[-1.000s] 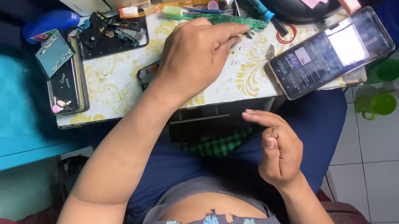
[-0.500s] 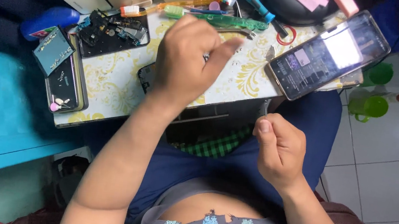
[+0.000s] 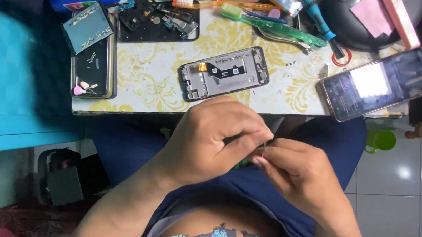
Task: Removing a battery from a smartphone chassis using a metal pry tool
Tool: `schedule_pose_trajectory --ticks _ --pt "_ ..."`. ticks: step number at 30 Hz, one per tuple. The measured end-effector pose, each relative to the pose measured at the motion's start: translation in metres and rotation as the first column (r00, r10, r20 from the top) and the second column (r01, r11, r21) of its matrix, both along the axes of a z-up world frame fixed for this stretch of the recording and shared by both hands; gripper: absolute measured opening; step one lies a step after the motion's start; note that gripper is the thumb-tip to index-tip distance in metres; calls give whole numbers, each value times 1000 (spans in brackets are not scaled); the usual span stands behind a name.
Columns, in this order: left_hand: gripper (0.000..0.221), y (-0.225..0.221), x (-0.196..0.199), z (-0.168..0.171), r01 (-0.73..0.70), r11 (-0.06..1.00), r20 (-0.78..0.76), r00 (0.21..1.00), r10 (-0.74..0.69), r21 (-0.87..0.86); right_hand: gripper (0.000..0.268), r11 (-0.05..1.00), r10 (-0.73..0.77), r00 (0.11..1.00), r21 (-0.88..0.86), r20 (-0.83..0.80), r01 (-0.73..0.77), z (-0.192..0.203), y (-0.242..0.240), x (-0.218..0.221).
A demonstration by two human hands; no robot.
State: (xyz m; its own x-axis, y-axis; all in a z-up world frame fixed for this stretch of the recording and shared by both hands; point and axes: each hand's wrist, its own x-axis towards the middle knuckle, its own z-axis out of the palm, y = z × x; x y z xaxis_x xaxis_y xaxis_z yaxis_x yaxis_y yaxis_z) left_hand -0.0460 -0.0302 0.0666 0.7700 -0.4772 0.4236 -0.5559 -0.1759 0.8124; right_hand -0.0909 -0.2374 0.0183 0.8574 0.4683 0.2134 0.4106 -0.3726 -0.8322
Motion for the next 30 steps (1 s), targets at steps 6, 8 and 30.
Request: schedule_pose_trajectory --ticks 6,8,30 --pt "7 25 12 -24 -296 954 147 946 288 36 16 954 -299 953 57 54 296 -1 4 14" --pt "28 27 20 -37 -405 908 300 884 359 108 14 942 -330 939 92 102 321 -8 11 26" --pt "62 33 43 -69 -493 677 443 856 267 546 12 960 -257 894 -9 367 280 -31 21 58"
